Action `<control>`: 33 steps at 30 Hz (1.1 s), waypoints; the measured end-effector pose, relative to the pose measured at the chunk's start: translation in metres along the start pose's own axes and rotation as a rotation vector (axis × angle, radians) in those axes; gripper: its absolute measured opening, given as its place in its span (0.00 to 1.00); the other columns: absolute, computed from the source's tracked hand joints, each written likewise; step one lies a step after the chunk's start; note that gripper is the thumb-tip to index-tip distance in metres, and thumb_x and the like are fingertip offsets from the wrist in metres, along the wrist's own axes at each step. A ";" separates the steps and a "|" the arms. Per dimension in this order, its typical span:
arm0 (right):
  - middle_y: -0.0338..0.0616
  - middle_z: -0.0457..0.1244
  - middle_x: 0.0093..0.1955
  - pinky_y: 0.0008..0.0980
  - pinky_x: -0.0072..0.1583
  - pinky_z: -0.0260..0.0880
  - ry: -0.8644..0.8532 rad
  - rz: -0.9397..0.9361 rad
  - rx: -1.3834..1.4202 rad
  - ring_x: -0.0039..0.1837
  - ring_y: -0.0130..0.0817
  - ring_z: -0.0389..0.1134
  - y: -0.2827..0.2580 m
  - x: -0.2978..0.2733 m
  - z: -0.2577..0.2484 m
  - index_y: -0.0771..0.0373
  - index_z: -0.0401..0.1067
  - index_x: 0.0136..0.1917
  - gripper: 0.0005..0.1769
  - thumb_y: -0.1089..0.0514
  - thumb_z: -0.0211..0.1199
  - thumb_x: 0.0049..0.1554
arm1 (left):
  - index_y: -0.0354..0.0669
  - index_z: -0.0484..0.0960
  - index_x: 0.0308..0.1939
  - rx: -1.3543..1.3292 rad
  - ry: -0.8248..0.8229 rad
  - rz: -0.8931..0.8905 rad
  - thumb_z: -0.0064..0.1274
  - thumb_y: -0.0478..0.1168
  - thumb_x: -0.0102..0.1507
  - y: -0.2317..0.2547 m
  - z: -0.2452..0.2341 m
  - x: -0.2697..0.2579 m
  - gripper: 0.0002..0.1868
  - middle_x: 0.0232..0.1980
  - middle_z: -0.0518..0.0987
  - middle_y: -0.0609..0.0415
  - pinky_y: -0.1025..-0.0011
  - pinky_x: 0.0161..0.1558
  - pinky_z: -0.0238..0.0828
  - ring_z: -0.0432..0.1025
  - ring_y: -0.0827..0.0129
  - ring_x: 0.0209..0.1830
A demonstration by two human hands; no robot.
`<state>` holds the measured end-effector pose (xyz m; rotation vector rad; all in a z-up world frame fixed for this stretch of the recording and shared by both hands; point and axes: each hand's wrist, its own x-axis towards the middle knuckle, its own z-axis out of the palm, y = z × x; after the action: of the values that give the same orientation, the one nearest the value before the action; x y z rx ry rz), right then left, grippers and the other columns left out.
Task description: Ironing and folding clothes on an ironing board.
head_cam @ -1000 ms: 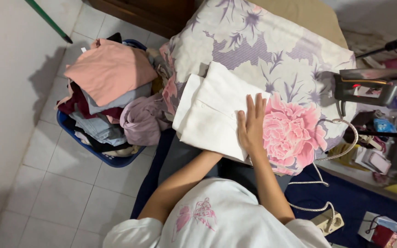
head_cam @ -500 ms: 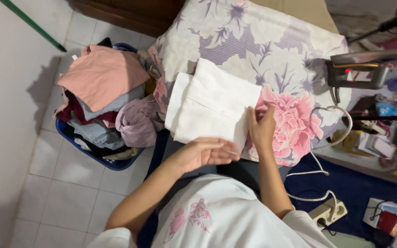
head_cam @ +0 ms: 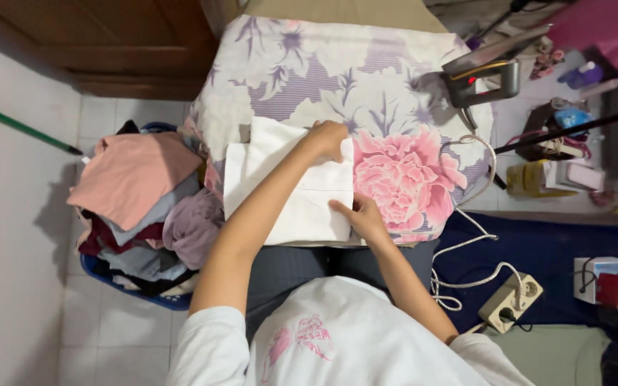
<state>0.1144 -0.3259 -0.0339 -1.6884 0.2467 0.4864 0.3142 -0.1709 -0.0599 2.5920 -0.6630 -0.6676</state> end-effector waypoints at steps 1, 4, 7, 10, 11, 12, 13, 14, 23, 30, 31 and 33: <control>0.44 0.72 0.45 0.27 0.45 0.71 0.003 -0.004 0.004 0.42 0.25 0.70 -0.005 0.000 -0.004 0.72 0.78 0.56 0.23 0.51 0.73 0.56 | 0.40 0.77 0.59 0.006 0.000 0.003 0.70 0.46 0.49 -0.012 0.001 0.012 0.35 0.61 0.81 0.43 0.47 0.67 0.64 0.72 0.51 0.66; 0.43 0.72 0.47 0.27 0.45 0.73 -0.036 0.028 0.151 0.43 0.25 0.72 -0.037 0.000 -0.014 0.67 0.75 0.61 0.23 0.54 0.69 0.56 | 0.40 0.84 0.55 -0.027 -0.083 0.129 0.69 0.52 0.50 -0.043 -0.015 0.032 0.33 0.61 0.83 0.40 0.57 0.64 0.73 0.76 0.50 0.64; 0.43 0.71 0.46 0.28 0.43 0.73 0.012 -0.134 0.016 0.41 0.25 0.72 -0.099 -0.011 -0.032 0.62 0.71 0.63 0.22 0.54 0.67 0.57 | 0.34 0.79 0.58 -0.274 0.287 0.354 0.76 0.52 0.52 -0.036 -0.080 0.001 0.38 0.58 0.78 0.38 0.59 0.57 0.68 0.73 0.49 0.57; 0.47 0.69 0.44 0.32 0.39 0.67 0.210 -0.298 -0.174 0.39 0.28 0.68 -0.168 -0.023 -0.055 0.62 0.68 0.60 0.16 0.56 0.65 0.61 | 0.37 0.77 0.60 -0.663 0.475 0.432 0.72 0.40 0.56 0.011 -0.180 -0.067 0.31 0.56 0.82 0.51 0.70 0.54 0.74 0.77 0.68 0.53; 0.49 0.70 0.44 0.33 0.40 0.68 0.331 -0.443 -0.331 0.40 0.32 0.70 -0.191 -0.030 -0.060 0.63 0.68 0.60 0.14 0.58 0.66 0.63 | 0.37 0.78 0.55 -0.729 0.449 0.433 0.70 0.37 0.60 0.028 -0.205 -0.090 0.22 0.51 0.82 0.52 0.71 0.53 0.74 0.75 0.72 0.51; 0.50 0.71 0.44 0.33 0.41 0.68 0.451 -0.586 -0.488 0.42 0.35 0.72 -0.213 -0.037 -0.065 0.64 0.67 0.60 0.13 0.60 0.66 0.65 | 0.36 0.79 0.49 -0.795 0.421 0.432 0.69 0.33 0.65 0.044 -0.228 -0.114 0.14 0.46 0.81 0.54 0.73 0.52 0.75 0.74 0.76 0.49; 0.50 0.71 0.44 0.33 0.41 0.68 0.452 -0.593 -0.487 0.42 0.35 0.72 -0.223 -0.041 -0.067 0.64 0.67 0.60 0.13 0.60 0.66 0.65 | 0.36 0.79 0.49 -0.791 0.426 0.436 0.69 0.33 0.65 0.050 -0.233 -0.128 0.14 0.46 0.81 0.54 0.73 0.52 0.75 0.74 0.76 0.49; 0.50 0.72 0.49 0.35 0.45 0.70 0.511 -0.730 -0.598 0.47 0.40 0.74 -0.231 -0.047 -0.068 0.64 0.68 0.61 0.11 0.62 0.66 0.67 | 0.37 0.80 0.49 -0.716 0.519 0.441 0.70 0.32 0.64 0.055 -0.232 -0.143 0.14 0.44 0.82 0.55 0.74 0.51 0.74 0.75 0.75 0.47; 0.44 0.71 0.63 0.40 0.60 0.75 0.445 -1.093 -1.070 0.65 0.45 0.73 -0.086 -0.013 -0.062 0.57 0.75 0.65 0.23 0.73 0.62 0.58 | 0.40 0.87 0.41 -0.204 1.019 0.311 0.52 0.22 0.57 0.000 -0.008 -0.169 0.14 0.46 0.85 0.51 0.52 0.73 0.64 0.77 0.53 0.58; 0.46 0.68 0.66 0.50 0.71 0.65 0.190 -0.887 -0.971 0.70 0.50 0.68 -0.047 -0.062 -0.046 0.60 0.77 0.60 0.25 0.71 0.62 0.48 | 0.34 0.81 0.38 -0.074 0.923 0.248 0.50 0.25 0.59 0.038 0.057 -0.248 0.07 0.48 0.83 0.49 0.52 0.67 0.64 0.75 0.58 0.57; 0.46 0.68 0.66 0.50 0.71 0.65 0.185 -0.877 -0.972 0.70 0.50 0.68 -0.035 -0.062 -0.053 0.60 0.77 0.60 0.25 0.71 0.62 0.48 | 0.34 0.81 0.38 -0.081 0.916 0.244 0.50 0.25 0.59 0.042 0.056 -0.251 0.07 0.48 0.83 0.49 0.52 0.67 0.64 0.75 0.58 0.57; 0.47 0.69 0.64 0.50 0.75 0.62 0.231 -0.783 -0.781 0.69 0.45 0.70 -0.019 -0.052 -0.067 0.61 0.77 0.58 0.20 0.71 0.60 0.53 | 0.35 0.80 0.39 -0.168 0.831 0.168 0.48 0.24 0.55 0.044 0.045 -0.251 0.11 0.48 0.81 0.47 0.51 0.64 0.65 0.75 0.55 0.56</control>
<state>0.0884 -0.3932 0.0135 -2.4094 -0.5032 -0.2499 0.0802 -0.0856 0.0117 2.3142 -0.4975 0.3919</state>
